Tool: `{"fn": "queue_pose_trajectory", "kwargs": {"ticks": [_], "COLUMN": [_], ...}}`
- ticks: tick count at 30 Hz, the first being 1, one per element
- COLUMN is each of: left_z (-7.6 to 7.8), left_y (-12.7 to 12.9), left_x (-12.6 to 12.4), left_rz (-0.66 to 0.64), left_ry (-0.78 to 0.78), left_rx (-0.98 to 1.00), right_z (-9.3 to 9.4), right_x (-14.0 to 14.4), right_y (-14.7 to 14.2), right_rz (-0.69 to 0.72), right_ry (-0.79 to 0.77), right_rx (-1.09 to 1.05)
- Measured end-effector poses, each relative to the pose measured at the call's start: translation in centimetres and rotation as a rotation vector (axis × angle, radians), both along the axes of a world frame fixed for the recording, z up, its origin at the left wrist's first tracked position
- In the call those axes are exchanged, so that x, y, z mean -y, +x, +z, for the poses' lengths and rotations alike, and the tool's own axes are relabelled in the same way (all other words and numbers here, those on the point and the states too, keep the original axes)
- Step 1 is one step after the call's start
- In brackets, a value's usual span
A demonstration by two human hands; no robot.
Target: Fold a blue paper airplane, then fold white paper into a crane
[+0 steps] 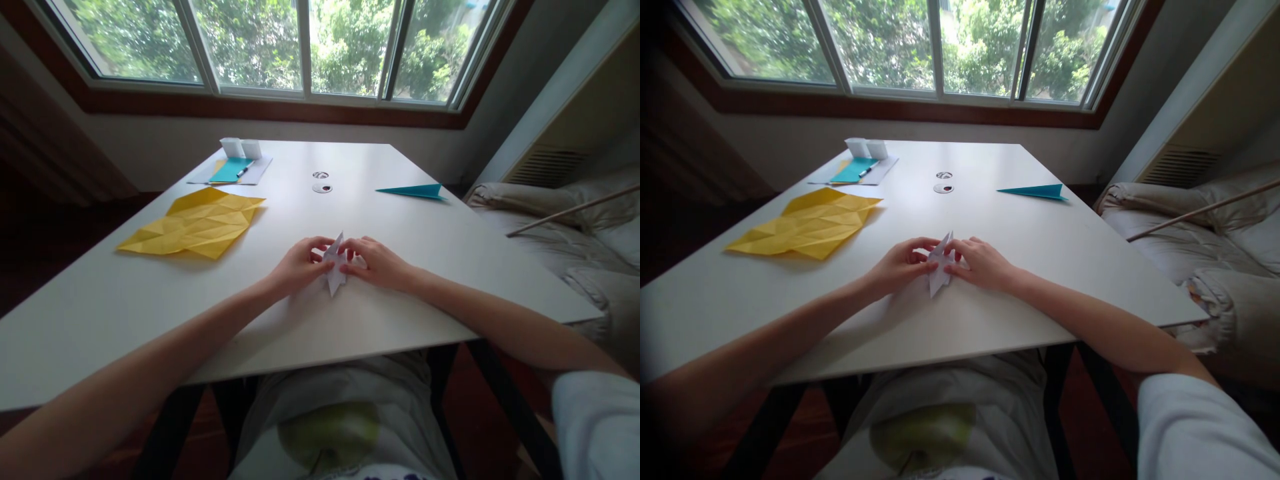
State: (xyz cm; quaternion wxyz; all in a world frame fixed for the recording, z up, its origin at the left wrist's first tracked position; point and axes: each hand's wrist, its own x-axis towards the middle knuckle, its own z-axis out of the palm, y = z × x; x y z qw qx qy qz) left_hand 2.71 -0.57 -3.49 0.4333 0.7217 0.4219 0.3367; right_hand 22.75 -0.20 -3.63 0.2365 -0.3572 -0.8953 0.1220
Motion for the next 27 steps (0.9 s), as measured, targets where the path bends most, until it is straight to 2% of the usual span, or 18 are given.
{"fn": "queue_pose_trajectory", "kwargs": {"ticks": [3, 7, 10, 13, 17, 22, 24, 27], "left_z": [0.6, 1.1, 1.0, 0.9, 0.8, 0.7, 0.7, 0.9], "left_y": [0.0, -0.3, -0.2, 0.1, 0.4, 0.5, 0.5, 0.4], "left_x": [0.2, 0.0, -0.2, -0.2, 0.0, 0.1, 0.1, 0.3], "left_rz": [0.062, 0.183, 0.166, 0.107, 0.092, 0.085, 0.115, 0.24], "left_ry": [-0.14, -0.165, -0.128, -0.109, -0.121, -0.148, -0.063, 0.156], "left_rx": [0.2, 0.413, 0.514, 0.5, 0.463, 0.454, 0.402, 0.191], "right_z": [-0.2, -0.1, 0.2, 0.5, 0.6, 0.8, 0.8, 0.8], "right_x": [0.1, -0.2, -0.5, -0.5, -0.6, -0.6, -0.7, -0.8], "right_y": [-0.2, -0.5, -0.6, -0.6, -0.7, -0.6, -0.6, -0.5], "right_rz": [-0.067, -0.185, -0.184, -0.139, -0.146, -0.086, -0.08, -0.142], "right_ry": [-0.113, -0.466, -0.73, -0.874, -0.985, -0.996, -0.994, -0.942], "right_rx": [-0.155, -0.458, -0.561, -0.644, -0.81, -0.851, -0.869, -0.918]}}
